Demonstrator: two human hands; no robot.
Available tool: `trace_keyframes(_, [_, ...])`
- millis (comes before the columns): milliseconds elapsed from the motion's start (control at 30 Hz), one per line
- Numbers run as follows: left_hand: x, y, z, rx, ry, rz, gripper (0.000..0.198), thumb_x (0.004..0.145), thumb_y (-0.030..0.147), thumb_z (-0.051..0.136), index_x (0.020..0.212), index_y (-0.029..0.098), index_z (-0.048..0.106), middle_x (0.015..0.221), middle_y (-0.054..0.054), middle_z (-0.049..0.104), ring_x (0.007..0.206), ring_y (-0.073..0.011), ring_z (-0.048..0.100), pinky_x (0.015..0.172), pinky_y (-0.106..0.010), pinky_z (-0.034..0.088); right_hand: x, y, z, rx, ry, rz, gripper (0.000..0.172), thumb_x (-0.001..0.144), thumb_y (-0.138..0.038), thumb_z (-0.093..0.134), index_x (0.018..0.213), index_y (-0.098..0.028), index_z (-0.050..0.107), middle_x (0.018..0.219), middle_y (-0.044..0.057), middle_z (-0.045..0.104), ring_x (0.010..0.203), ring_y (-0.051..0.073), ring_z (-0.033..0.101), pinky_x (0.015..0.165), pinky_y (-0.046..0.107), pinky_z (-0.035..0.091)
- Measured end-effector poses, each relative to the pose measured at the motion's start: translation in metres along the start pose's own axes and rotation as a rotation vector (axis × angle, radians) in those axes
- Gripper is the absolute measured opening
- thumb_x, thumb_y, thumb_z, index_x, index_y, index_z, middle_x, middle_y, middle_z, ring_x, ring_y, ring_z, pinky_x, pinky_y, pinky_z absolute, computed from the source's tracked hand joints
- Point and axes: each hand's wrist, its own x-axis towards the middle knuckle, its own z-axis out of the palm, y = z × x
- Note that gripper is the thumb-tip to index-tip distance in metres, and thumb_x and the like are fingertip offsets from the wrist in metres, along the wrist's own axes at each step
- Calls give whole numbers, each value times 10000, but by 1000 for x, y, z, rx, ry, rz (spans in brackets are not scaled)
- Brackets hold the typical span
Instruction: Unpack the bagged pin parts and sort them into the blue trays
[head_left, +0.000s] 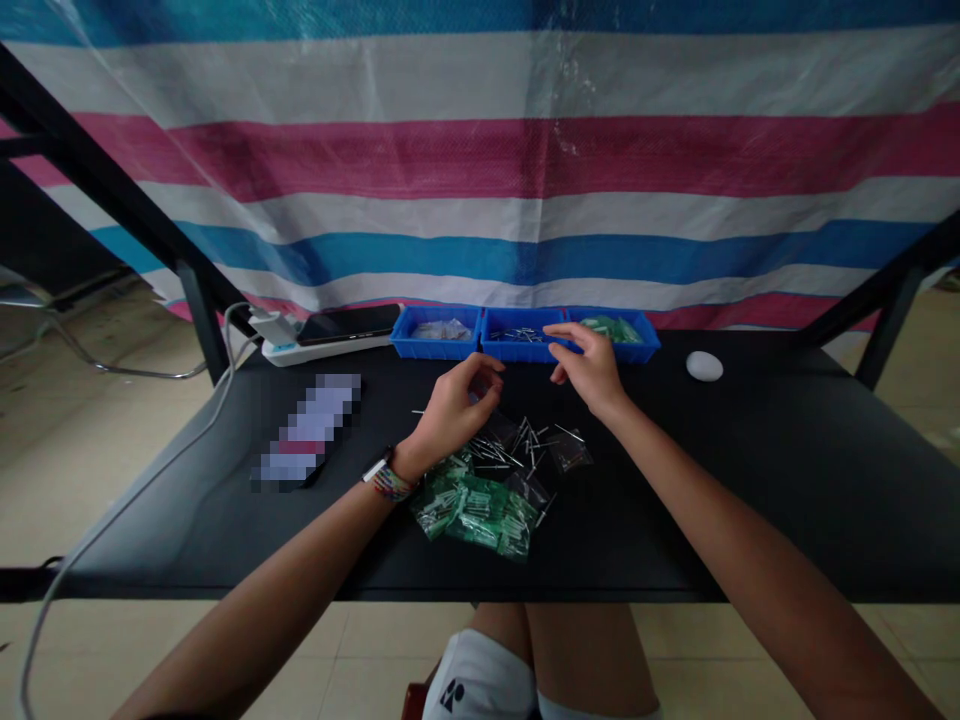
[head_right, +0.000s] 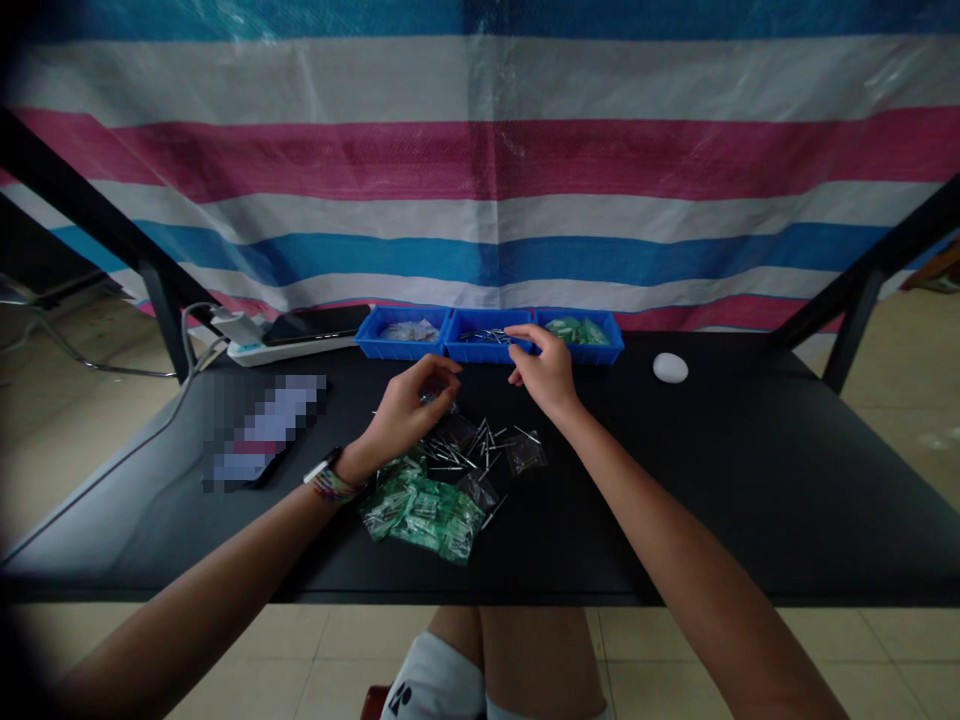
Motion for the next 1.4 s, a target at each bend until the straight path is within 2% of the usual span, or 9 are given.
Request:
trace_keyframes(100, [-1,-4,1,126,-135,72,120,931,204,684,1044,217,723,994,-43,767,901,-203,700,821,-349,546,-8,4,-4,-49,2,-28,172,809,-302,676,891,-178,763,894,39,785,426,68,582,423,196,457])
trace_keyframes(200, [-3,-5,4,251,-264,161,113,936,277,746,1030,223,779,1039,-62,771,983,-245,679,929,-417,526,-19,4,-1,-30,-71,-36,136,818,-286,660,835,-182,746,882,29,775,435,63,571,434,195,446])
trace_keyframes(300, [-5,-2,9,311,-307,168,176,930,339,784,1065,231,818,1031,-75,770,993,-265,665,915,-428,517,-24,3,5,-29,-150,-42,134,818,-270,643,836,-180,740,883,26,765,449,65,579,443,196,448])
trace_keyframes(500, [-5,3,13,346,-309,145,86,869,204,757,939,221,805,978,-55,776,947,-251,654,897,-420,500,-26,4,9,-70,-355,-23,134,810,-257,635,839,-176,738,840,31,746,497,92,607,456,205,463])
trace_keyframes(667, [-3,2,9,114,-230,28,136,823,82,693,864,202,743,908,-10,793,874,-192,698,893,-365,518,-28,3,9,-49,-367,-26,116,810,-257,647,825,-181,733,836,30,734,519,96,600,477,222,480])
trace_keyframes(800, [-1,6,4,-78,-156,-5,76,887,136,690,910,187,742,906,-23,779,855,-170,705,817,-305,542,-29,-2,8,30,-415,53,131,802,-297,706,862,-183,732,762,2,690,489,93,582,447,219,453])
trace_keyframes(967, [-1,10,-1,-76,-57,115,60,956,210,710,972,184,761,927,-42,722,830,-150,667,764,-274,531,-34,-11,8,184,-522,235,236,793,-378,783,875,-186,673,757,-7,696,467,97,601,412,209,462])
trace_keyframes(1200, [-2,4,1,-151,-82,98,138,934,173,743,1070,189,747,947,-41,727,847,-145,681,788,-274,543,-40,-14,12,264,-528,298,296,723,-342,890,859,-173,689,672,-35,659,482,96,610,438,203,522])
trace_keyframes(1400, [2,2,2,-429,-113,5,206,888,235,818,1057,173,718,984,-63,739,895,-172,708,857,-317,584,-43,-13,16,357,-524,331,344,705,-393,917,843,-172,693,753,-4,696,519,107,633,430,216,539])
